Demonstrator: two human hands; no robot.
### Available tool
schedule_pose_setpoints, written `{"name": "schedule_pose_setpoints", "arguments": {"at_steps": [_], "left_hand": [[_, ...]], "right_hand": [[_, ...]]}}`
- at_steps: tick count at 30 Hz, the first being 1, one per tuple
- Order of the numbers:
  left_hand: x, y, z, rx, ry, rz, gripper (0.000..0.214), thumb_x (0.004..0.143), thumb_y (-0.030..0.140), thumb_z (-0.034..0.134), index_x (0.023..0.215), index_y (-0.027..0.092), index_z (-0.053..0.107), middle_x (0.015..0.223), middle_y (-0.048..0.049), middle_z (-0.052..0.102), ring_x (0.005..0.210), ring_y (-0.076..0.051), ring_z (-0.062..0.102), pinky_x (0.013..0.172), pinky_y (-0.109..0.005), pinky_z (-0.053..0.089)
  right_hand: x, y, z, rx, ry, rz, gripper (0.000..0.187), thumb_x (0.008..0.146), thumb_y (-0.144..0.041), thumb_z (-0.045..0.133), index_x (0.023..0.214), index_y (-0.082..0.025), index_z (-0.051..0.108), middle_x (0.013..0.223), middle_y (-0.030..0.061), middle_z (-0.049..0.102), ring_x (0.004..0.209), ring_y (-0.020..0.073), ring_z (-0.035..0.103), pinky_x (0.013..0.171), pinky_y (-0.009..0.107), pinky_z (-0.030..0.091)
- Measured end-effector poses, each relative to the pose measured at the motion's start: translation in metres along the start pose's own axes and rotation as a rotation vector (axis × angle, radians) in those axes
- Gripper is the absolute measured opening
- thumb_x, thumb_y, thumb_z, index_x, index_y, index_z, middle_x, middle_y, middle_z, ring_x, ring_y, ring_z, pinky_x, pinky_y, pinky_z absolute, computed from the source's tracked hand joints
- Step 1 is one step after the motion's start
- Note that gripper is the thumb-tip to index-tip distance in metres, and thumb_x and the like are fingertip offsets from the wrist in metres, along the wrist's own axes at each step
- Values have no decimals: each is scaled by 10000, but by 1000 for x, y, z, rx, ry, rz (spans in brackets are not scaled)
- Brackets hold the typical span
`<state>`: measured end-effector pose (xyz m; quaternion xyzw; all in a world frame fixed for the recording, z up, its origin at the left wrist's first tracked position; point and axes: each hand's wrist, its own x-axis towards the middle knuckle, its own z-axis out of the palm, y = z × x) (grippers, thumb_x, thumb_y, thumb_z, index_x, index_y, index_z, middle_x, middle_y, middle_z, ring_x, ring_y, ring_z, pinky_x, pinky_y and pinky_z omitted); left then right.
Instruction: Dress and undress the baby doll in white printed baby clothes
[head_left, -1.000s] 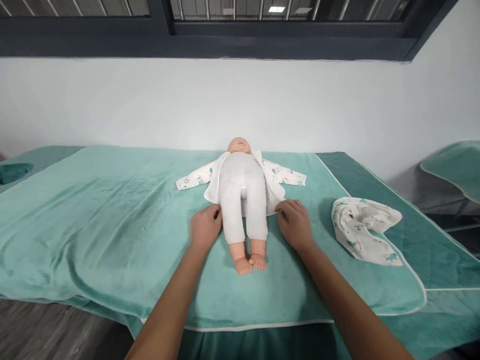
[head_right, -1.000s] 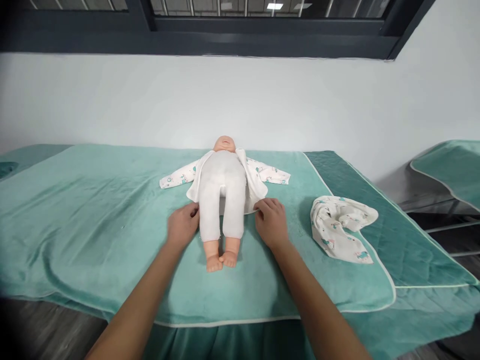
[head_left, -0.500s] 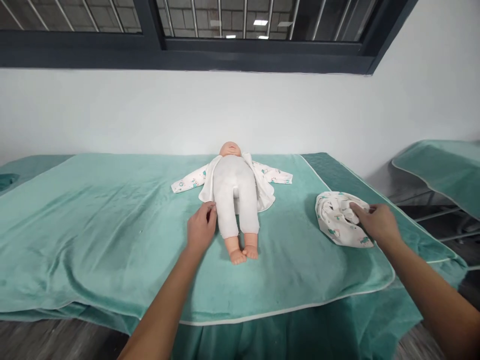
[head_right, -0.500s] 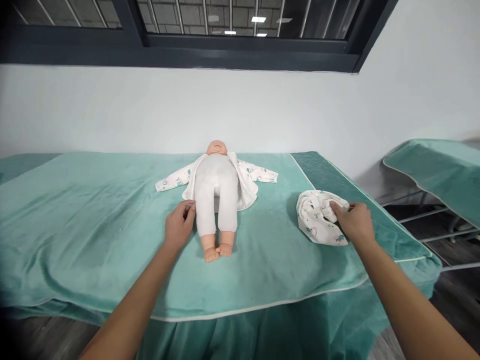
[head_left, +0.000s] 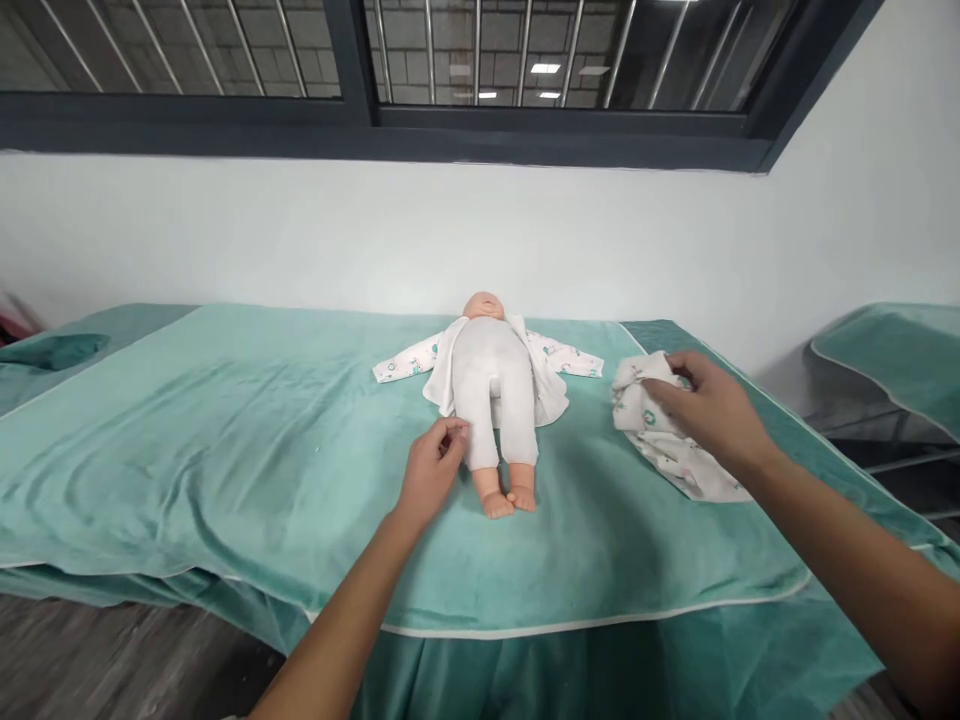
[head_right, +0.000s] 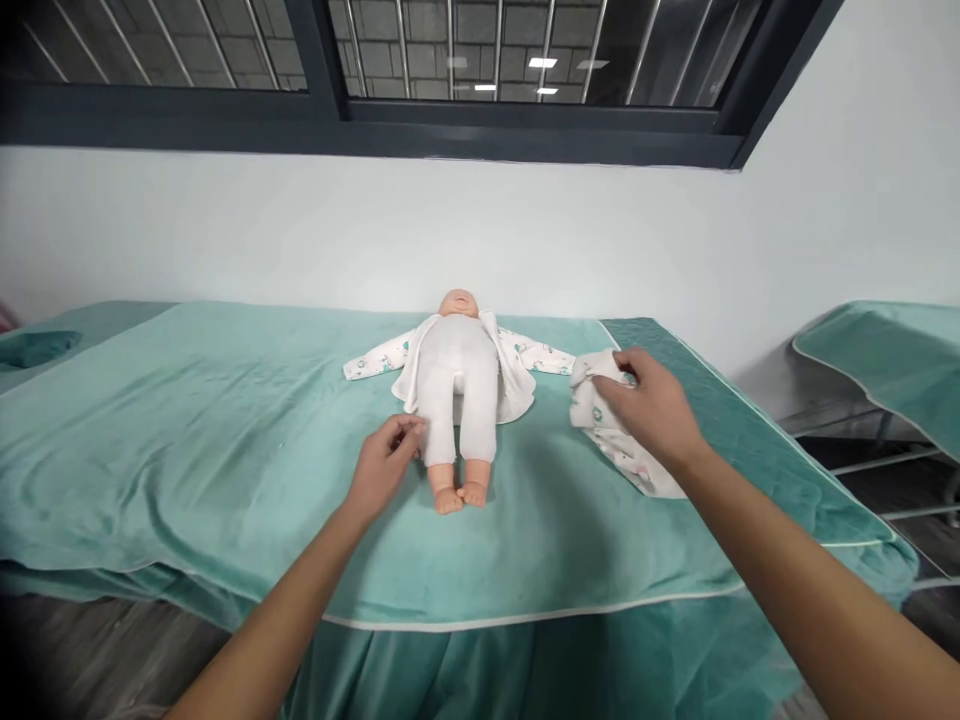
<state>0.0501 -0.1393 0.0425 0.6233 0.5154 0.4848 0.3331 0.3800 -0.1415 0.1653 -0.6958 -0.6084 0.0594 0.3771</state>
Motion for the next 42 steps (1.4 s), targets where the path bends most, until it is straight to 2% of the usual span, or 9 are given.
{"name": "schedule_pose_setpoints", "arguments": {"at_steps": [3,5,9,14,23,28,33,39,42], "left_hand": [[0,27,-3,-43,-5,36,259,925,375,540,1087,206,653,848,-13,667,828,-163,631,771,-282,479],[1,51,-7,-101,-35,118,304,918,359,576,1188,229,624,1047,-48,695,1005,-187,644,848,-297,490],[7,102,-17,-207,-127,347,566,852,375,702,1382,304,516,1492,-74,502,1377,-262,473,1065,-387,454],[21,133,-24,-315,-156,433,512,811,327,764,1281,305,563,1381,-45,581,1322,-256,536,1093,-413,465],[26,140,-33,-356,-36,291,333,808,352,765,1060,219,594,1066,-40,680,1019,-203,657,837,-323,551],[29,142,-42,-386,-6,349,293,801,331,776,1011,222,605,990,-28,662,909,-172,648,747,-284,542],[28,159,-55,-454,31,418,314,832,348,745,1069,240,569,893,-6,625,915,-192,693,728,-297,570],[30,181,-77,-528,54,452,256,877,362,694,1099,297,583,963,10,633,1084,-241,695,829,-376,589],[36,184,-83,-607,6,433,219,950,400,587,1128,273,595,1047,-13,658,1047,-233,702,823,-383,585]], "right_hand": [[-12,-45,6,136,-85,-182,150,795,-304,616,927,-237,640,909,18,686,815,213,620,778,354,475],[-17,-71,9,236,-218,-319,150,797,-240,596,937,-243,648,956,12,696,895,213,639,842,356,485],[-20,-112,13,488,-536,-522,229,759,-105,540,891,-254,653,1067,4,697,1033,197,645,894,337,499],[-17,-145,11,724,-707,-591,228,756,-59,583,901,-223,650,1184,42,680,1119,207,632,908,351,516],[-19,-156,3,694,-659,-485,315,793,-132,667,1086,-249,666,1189,49,662,1086,215,644,788,329,566],[-9,-153,-2,578,-624,-419,278,740,-189,772,1004,-234,698,979,35,687,838,179,642,655,301,535],[-2,-157,-10,460,-796,-412,184,753,-336,812,786,-204,688,693,-14,604,599,120,550,521,261,409],[-2,-177,-16,673,-489,-467,250,788,-304,802,818,-209,572,705,-42,505,720,134,563,625,259,404],[1,-184,-12,718,-416,-488,272,815,-340,778,849,-209,542,777,-34,510,825,153,580,680,268,407]]}}
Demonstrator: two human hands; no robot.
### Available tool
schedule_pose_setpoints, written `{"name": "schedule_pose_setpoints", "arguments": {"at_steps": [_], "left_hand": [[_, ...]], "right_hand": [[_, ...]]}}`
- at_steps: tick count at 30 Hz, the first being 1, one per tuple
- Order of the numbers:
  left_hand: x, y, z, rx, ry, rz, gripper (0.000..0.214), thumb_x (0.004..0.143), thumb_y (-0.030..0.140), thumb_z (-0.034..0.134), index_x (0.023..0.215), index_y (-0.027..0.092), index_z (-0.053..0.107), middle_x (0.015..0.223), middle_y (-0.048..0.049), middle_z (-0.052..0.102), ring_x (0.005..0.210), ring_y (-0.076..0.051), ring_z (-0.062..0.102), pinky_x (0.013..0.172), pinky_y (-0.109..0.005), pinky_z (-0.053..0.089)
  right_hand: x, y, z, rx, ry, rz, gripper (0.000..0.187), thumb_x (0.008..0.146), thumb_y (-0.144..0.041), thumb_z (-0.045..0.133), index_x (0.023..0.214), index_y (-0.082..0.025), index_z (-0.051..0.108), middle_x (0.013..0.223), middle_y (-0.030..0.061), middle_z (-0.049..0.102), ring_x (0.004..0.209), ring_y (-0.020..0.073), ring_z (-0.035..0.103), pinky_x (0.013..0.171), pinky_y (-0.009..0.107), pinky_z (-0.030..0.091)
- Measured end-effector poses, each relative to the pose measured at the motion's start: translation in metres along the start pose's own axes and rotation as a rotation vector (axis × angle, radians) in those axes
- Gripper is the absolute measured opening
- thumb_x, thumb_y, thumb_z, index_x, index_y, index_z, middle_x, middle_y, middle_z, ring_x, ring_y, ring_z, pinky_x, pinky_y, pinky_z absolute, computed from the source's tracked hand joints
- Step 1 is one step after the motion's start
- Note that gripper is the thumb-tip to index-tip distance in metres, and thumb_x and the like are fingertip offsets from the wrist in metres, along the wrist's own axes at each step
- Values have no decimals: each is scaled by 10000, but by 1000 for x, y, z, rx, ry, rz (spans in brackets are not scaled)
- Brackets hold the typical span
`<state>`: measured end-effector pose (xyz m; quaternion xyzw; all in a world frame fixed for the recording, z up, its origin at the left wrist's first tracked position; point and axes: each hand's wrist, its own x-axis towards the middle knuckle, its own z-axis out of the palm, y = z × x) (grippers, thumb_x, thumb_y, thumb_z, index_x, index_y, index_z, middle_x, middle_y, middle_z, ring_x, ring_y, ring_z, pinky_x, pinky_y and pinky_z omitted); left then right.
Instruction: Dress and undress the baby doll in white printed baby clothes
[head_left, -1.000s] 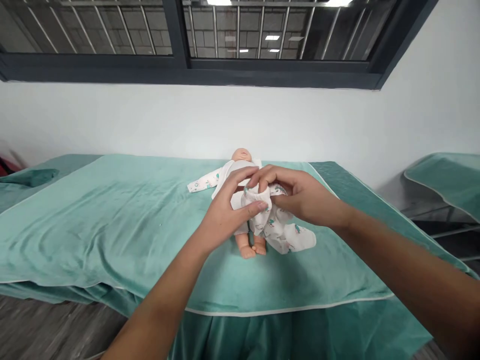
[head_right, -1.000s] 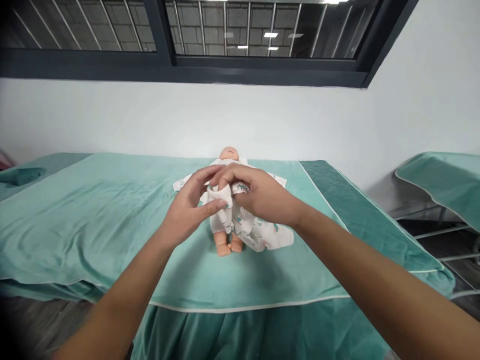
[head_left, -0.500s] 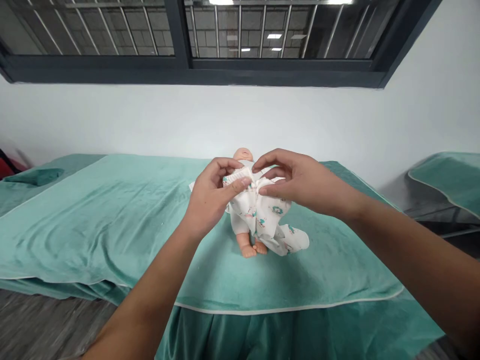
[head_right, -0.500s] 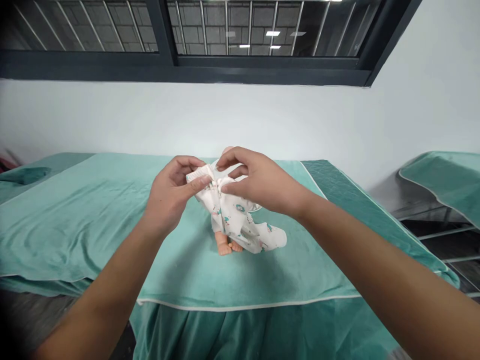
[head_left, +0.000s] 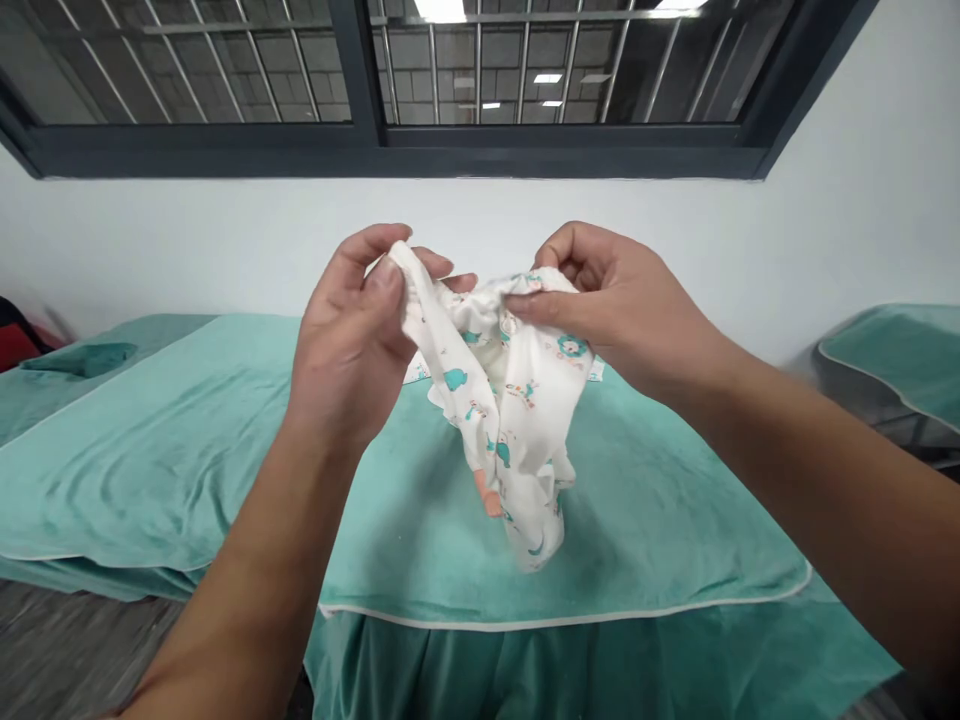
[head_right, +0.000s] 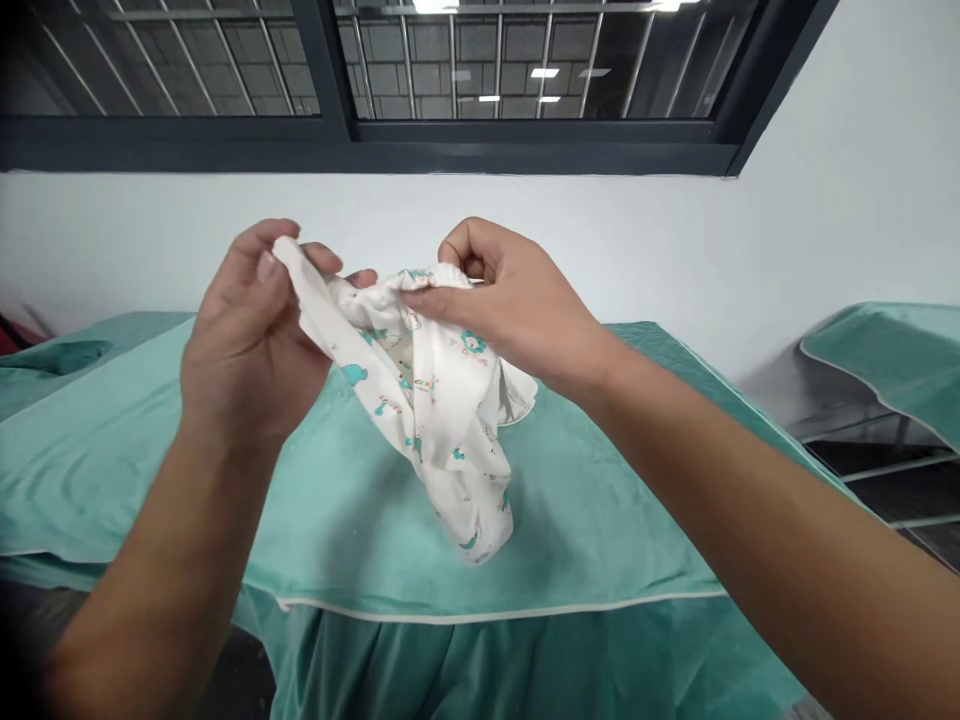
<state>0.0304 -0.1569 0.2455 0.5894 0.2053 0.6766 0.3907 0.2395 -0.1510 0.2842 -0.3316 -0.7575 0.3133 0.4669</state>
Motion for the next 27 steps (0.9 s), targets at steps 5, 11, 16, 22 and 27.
{"name": "schedule_pose_setpoints", "arguments": {"at_steps": [5,11,16,22,27], "left_hand": [[0,-2,4,225,-61,-104,317,914,435,627,1105,184,653,940,-38,692,804,-171,677,691,-278,531],[-7,6,4,453,-274,-322,254,752,373,772,846,174,646,687,21,636,591,-132,574,524,-233,417],[-7,15,-1,195,-102,-201,270,732,353,803,792,206,584,640,37,597,521,-109,531,503,-238,389],[-3,33,-1,46,-161,-273,251,806,362,752,763,191,574,582,46,529,501,-85,472,475,-218,337],[1,18,6,335,-399,-401,286,723,362,834,897,161,728,788,-30,713,685,-186,663,575,-260,469]], "right_hand": [[9,13,10,64,11,-46,365,798,-465,785,842,-227,512,765,-44,499,757,118,540,623,235,388],[11,29,7,132,-86,-100,417,742,-534,818,795,-220,550,639,-71,447,578,82,423,510,223,308],[12,25,-9,43,-173,-87,446,704,-529,848,682,-193,554,598,-65,456,548,71,410,482,220,278],[13,8,-5,33,-42,-142,487,743,-558,801,641,-193,495,606,-60,425,589,81,489,508,197,331],[20,14,11,189,128,-109,479,839,-621,657,681,-203,482,637,-58,444,657,93,566,571,201,402]]}}
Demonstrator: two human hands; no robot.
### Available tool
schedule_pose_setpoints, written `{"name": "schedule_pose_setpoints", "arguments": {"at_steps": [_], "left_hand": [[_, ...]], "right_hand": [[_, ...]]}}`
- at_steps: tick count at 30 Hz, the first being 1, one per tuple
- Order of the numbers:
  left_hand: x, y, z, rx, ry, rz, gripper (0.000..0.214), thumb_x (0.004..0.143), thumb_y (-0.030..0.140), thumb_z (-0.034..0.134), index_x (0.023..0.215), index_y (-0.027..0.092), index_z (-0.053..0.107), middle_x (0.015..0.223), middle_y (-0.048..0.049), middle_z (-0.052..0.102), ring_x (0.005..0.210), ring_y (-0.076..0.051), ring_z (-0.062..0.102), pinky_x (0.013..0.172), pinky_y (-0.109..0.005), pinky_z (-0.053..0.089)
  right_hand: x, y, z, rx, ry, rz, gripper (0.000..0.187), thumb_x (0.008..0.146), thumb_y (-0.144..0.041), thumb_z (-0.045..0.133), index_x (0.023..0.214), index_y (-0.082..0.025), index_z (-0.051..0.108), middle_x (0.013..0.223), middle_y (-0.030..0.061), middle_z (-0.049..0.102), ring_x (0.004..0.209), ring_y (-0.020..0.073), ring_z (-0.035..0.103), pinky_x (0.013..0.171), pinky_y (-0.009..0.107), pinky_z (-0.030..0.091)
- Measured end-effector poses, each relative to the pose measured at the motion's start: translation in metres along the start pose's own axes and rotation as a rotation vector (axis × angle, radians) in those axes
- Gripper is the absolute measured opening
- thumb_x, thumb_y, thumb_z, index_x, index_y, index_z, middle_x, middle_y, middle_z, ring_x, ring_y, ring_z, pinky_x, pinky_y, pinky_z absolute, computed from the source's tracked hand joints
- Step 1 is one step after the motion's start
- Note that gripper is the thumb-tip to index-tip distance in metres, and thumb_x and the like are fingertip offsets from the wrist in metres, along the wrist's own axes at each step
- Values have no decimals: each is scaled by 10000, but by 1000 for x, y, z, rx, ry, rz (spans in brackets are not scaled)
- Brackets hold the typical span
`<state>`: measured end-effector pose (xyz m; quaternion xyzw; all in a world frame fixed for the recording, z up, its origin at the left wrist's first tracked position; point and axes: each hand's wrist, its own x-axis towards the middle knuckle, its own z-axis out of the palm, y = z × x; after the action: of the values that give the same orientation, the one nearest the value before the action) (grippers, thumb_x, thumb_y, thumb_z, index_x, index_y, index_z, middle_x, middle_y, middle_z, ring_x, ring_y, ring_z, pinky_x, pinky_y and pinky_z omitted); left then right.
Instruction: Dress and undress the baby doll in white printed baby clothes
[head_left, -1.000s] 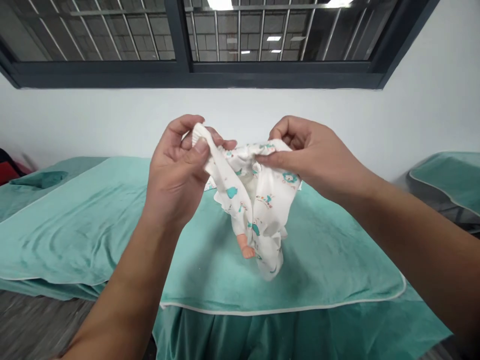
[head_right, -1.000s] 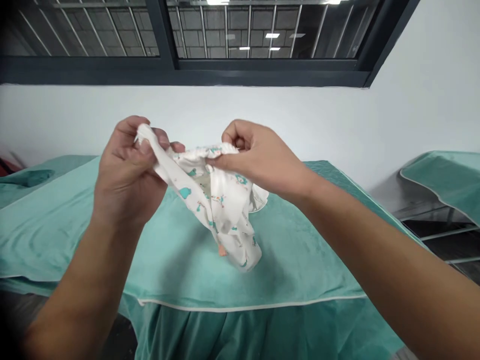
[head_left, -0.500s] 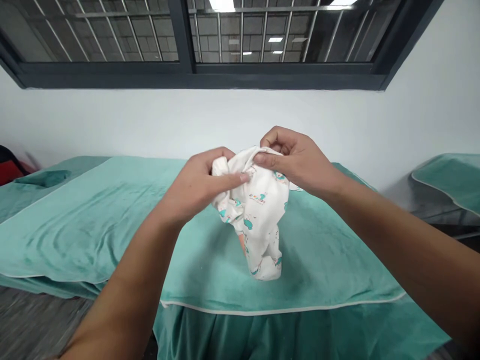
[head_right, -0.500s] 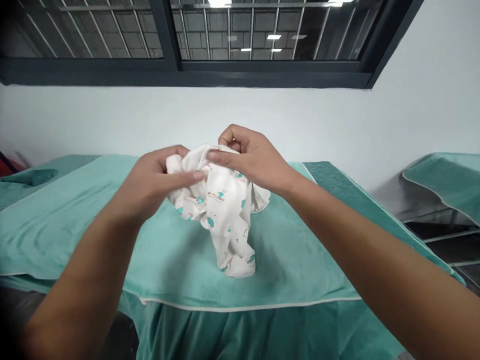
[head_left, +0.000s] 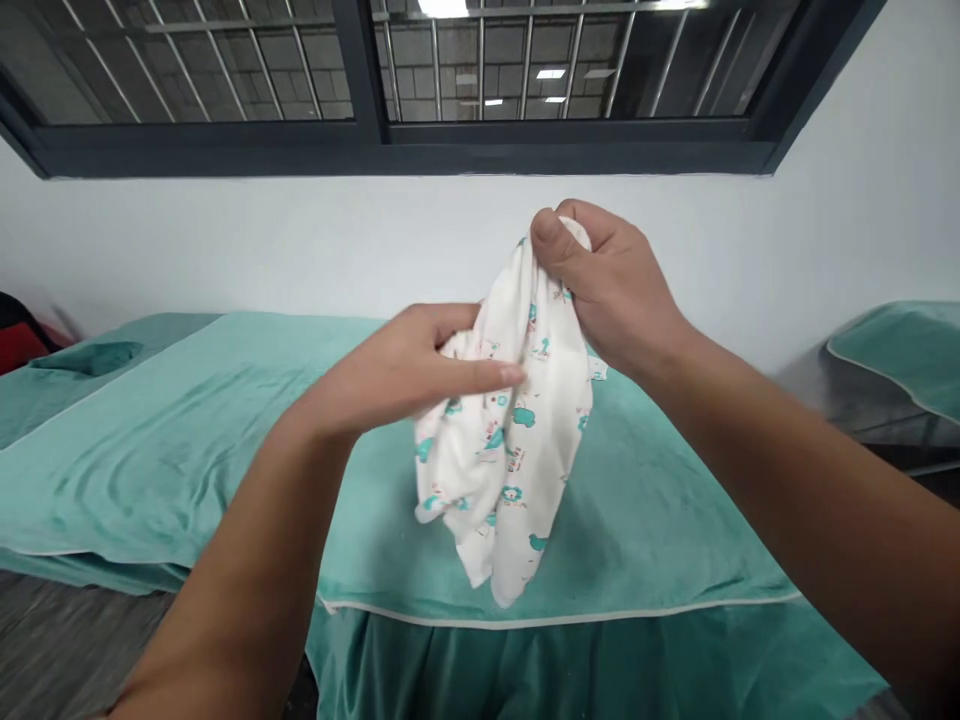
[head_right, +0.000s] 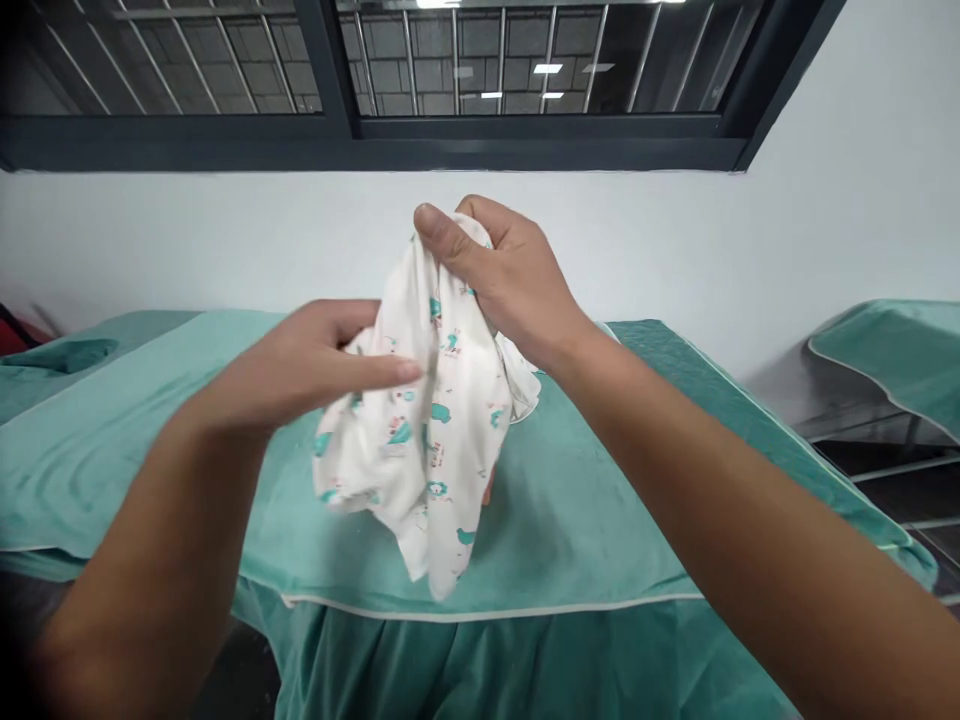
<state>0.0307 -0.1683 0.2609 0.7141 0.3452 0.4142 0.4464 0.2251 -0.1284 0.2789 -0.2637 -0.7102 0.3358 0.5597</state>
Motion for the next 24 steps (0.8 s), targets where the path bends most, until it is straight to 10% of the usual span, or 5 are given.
{"name": "schedule_pose_setpoints", "arguments": {"at_steps": [4,11,18,24], "left_hand": [[9,-19,11,-222,101,56,279,787,397,777,939,172,711,809,-34,714,731,-204,690,625,-275,514],[20,-47,25,-557,222,-29,326,770,416,795,942,179,650,742,-7,686,674,-173,691,615,-258,540],[10,-72,27,-539,-119,-301,496,719,374,852,1125,148,679,910,-102,772,770,-248,741,667,-333,589],[11,-82,29,-612,1,-202,464,744,359,829,1119,123,691,981,-126,776,837,-274,746,715,-355,601]], "right_hand": [[-6,18,-1,80,-70,155,510,758,-702,702,745,-210,571,671,-30,577,663,125,586,563,235,454],[-25,30,-15,-69,-574,491,438,666,-552,855,858,-176,740,822,38,734,720,174,679,610,259,514],[-25,40,-4,237,-130,446,483,791,-630,727,1003,-197,692,864,60,748,830,213,697,740,313,565],[-34,54,-10,258,-251,604,553,791,-694,679,977,-174,715,904,92,767,823,211,711,718,302,581]]}}
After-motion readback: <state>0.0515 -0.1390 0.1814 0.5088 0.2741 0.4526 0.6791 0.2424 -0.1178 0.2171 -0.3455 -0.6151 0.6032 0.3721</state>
